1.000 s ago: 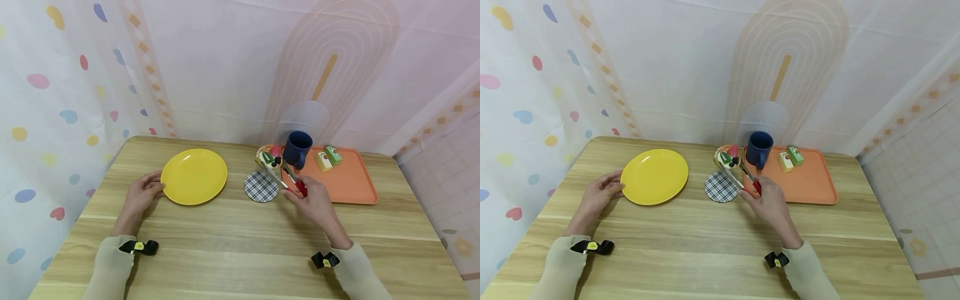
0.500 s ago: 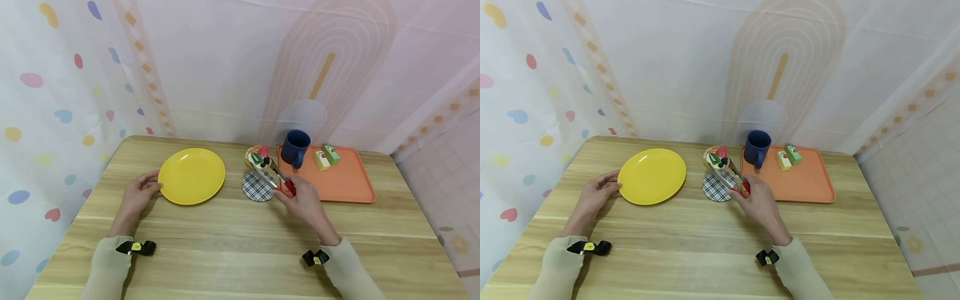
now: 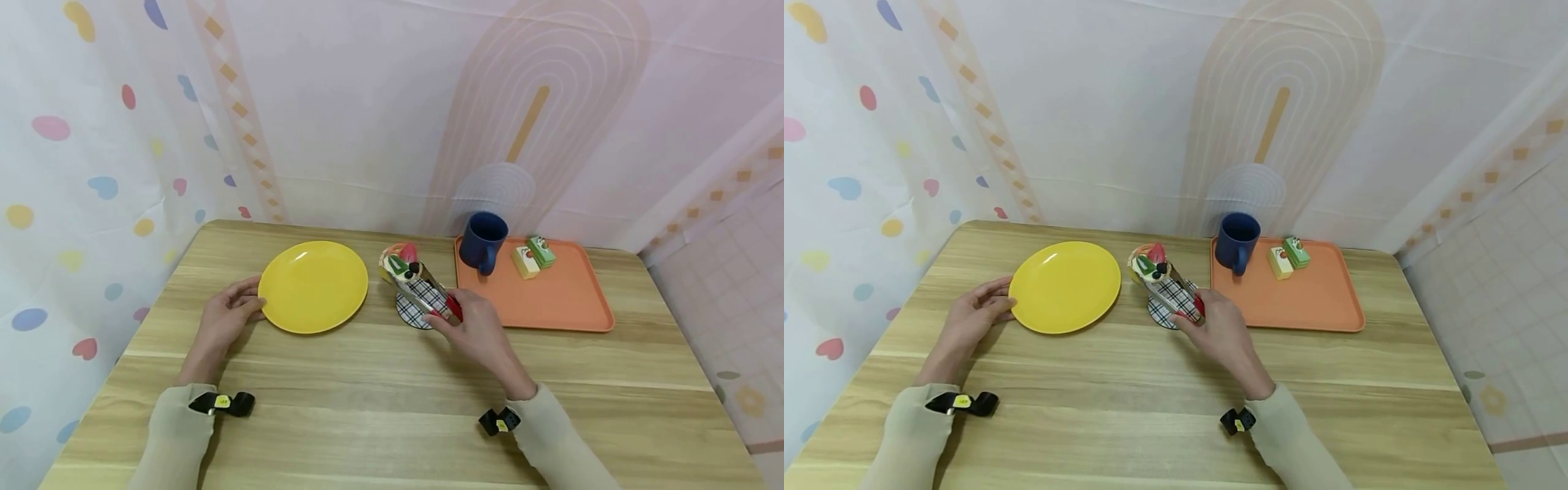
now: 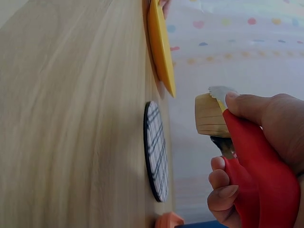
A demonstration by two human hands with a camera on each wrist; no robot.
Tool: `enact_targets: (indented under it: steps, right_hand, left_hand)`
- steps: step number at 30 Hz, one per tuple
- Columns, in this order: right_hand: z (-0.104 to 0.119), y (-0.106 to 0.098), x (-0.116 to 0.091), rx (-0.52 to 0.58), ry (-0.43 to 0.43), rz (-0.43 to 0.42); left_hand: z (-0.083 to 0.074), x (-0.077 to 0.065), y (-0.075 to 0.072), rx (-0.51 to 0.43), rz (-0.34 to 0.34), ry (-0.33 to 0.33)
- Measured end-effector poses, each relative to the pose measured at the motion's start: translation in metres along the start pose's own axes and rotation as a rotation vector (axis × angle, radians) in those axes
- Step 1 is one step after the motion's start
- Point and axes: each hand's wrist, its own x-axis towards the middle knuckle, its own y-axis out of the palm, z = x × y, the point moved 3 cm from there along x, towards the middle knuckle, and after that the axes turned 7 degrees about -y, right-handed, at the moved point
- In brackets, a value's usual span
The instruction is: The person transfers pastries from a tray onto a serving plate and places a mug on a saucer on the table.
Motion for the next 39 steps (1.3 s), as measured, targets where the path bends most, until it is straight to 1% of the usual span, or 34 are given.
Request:
enact_targets:
  steps: [6, 19, 25, 33, 39]
  right_hand:
    - [0.007, 0.006, 0.002, 0.007, -0.002, 0.016]
    - [0.014, 0.017, 0.007, -0.006, 0.049, 0.051]
    - [0.018, 0.022, 0.01, -0.014, 0.035, 0.073]
    - [0.023, 0.028, 0.013, -0.023, 0.031, 0.081]
    - [0.026, 0.033, 0.016, -0.009, 0.027, 0.098]
  left_hand:
    - [0.0, -0.001, 0.001, -0.006, 0.004, -0.003]
    - [-0.002, -0.002, 0.001, -0.007, -0.001, -0.009]
    - [-0.002, -0.002, 0.001, -0.001, -0.002, -0.006]
    - [-0.001, 0.0, 0.001, -0.001, 0.001, -0.004]
    - [-0.002, -0.001, 0.0, 0.003, -0.001, -0.002]
